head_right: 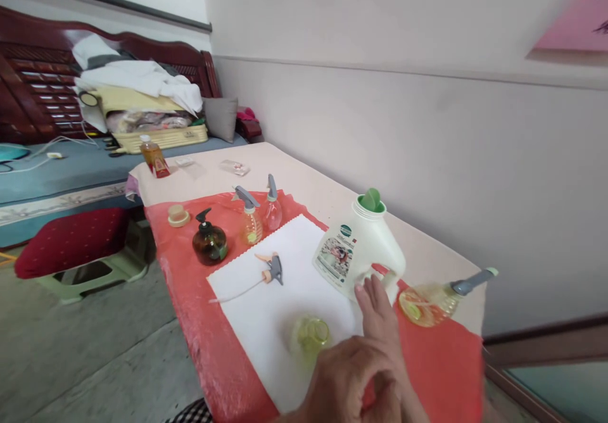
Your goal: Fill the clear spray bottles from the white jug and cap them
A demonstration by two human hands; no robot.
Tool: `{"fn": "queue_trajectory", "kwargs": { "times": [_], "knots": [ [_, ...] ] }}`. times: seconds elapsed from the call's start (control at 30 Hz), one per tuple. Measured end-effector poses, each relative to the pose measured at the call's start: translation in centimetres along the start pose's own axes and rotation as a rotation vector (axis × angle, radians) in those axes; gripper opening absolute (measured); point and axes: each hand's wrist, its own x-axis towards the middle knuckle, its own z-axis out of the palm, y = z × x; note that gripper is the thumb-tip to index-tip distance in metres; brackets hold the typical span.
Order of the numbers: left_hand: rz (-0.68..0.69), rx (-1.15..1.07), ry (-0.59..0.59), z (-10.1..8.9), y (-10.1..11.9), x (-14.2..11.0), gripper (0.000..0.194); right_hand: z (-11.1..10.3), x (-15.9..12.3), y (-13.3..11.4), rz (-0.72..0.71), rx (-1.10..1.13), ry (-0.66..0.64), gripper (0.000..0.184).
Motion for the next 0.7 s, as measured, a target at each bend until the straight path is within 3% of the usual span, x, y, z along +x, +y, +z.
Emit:
{"fn": "queue_trajectory", "kwargs": {
  "times": [0.1, 0.2, 0.27, 0.37, 0.4, 0.53, 0.7],
  "knots": [
    [0.122, 0.094, 0.158, -1.6, 1.6, 0.5, 0.028, -1.3, -3.5, 0.8, 0.192, 0.164, -0.103, 0.062],
    [0.199, 0.244, 0.388, -4.4, 2.1, 1.9, 0.022, -1.6, -6.1, 1.8, 0.241, 0.289, -0.124, 0.064],
    [0.154, 0.460, 0.483, -6.9, 1.9, 3.1, 0.022, -1.3, -7.1, 2.5, 0.245, 0.310, -0.196, 0.062],
    [-0.187, 0.981, 0.442, -10.7, 0.9, 4.5, 0.022, -0.5, -8.0, 3.3, 0.234, 0.311, -0.316, 0.065],
    [-0.258, 1.038, 0.427, -11.7, 0.5, 4.8, 0.022, -0.2, -8.3, 3.5, 0.220, 0.304, -0.347, 0.068],
    [-0.404, 1.080, 0.437, -14.2, -1.7, 5.1, 0.028, 1.3, -9.7, 3.9, 0.147, 0.125, -0.404, 0.083],
    [-0.409, 0.962, 0.511, -14.9, -3.4, 5.9, 0.021, 3.3, -10.4, 4.9, -0.016, -0.001, -0.321, 0.089]
  ]
}}
